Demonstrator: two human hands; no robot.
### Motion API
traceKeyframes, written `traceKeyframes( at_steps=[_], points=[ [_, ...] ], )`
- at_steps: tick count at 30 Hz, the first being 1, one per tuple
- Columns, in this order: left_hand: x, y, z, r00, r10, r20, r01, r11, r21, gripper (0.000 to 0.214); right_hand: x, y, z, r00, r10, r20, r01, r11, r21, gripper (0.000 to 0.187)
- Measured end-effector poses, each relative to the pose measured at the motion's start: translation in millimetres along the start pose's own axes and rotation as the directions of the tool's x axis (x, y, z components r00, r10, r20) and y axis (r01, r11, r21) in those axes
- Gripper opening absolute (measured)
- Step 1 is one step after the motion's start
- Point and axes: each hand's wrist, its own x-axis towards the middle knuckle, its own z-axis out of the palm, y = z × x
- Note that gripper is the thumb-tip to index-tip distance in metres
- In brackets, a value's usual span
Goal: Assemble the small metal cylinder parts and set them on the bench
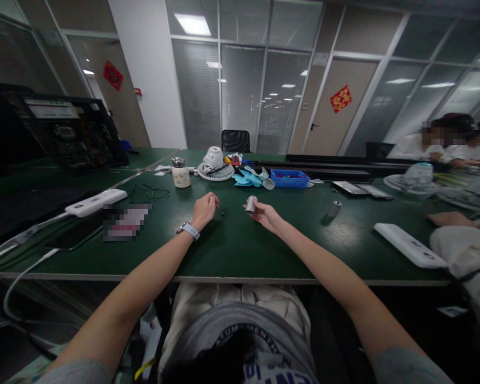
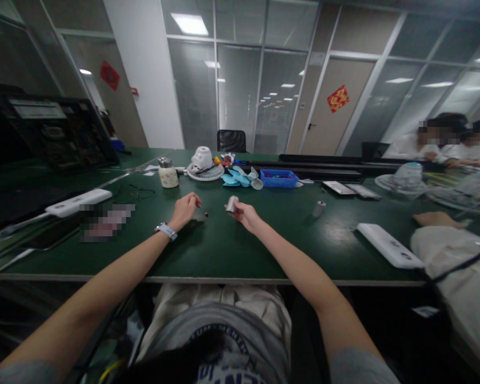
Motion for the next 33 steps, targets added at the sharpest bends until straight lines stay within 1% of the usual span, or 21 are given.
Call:
traceKeyframes(
  at_steps=[3, 6, 9, 14, 17, 25, 30, 33],
  points=[
    [0, 1, -0.1, 1.000, -0.004, 0.005, 0.004, 1.000, 0.002, 0.030, -8, -5, 2, 0.993, 0.102, 0.052, -0.109, 0.979, 0.170, 0.029],
    [0, 1, -0.2, 1.000, -0.006, 0.017, 0.006, 1.000, 0.000, 0.030, -12, -4, 5, 0.988, 0.136, 0.075, -0.152, 0.950, 0.274, 0.033],
    [0, 1, -0.2, 1.000, -0.013, 0.027, 0.013, 1.000, -0.004, 0.030, -11, -3, 5, 0.981, 0.152, 0.120, -0.184, 0.928, 0.323, 0.037],
    [-1, 1, -0.1, 1.000, -0.007, 0.030, 0.007, 1.000, -0.006, 0.030, -11, -3, 4, 0.963, 0.139, 0.230, -0.206, 0.930, 0.304, 0.046],
    [-2, 2, -0.5, 0.999, 0.019, 0.032, -0.018, 1.000, -0.008, 0.030, -14, -4, 7, 0.957, 0.118, 0.266, -0.196, 0.937, 0.289, 0.048],
    [-2, 2, 0.8, 0.999, 0.018, 0.043, -0.018, 1.000, -0.011, 0.029, -21, -3, 12, 0.962, 0.100, 0.252, -0.165, 0.954, 0.250, 0.048],
    [-2, 2, 1.1, 0.999, -0.002, 0.050, 0.002, 1.000, 0.002, 0.028, -18, -2, 9, 0.959, 0.117, 0.256, -0.194, 0.935, 0.297, 0.049],
    [-3, 3, 0.5, 0.998, 0.007, 0.057, -0.007, 1.000, -0.003, 0.029, -17, -1, 9, 0.962, 0.138, 0.235, -0.211, 0.923, 0.321, 0.052]
  ],
)
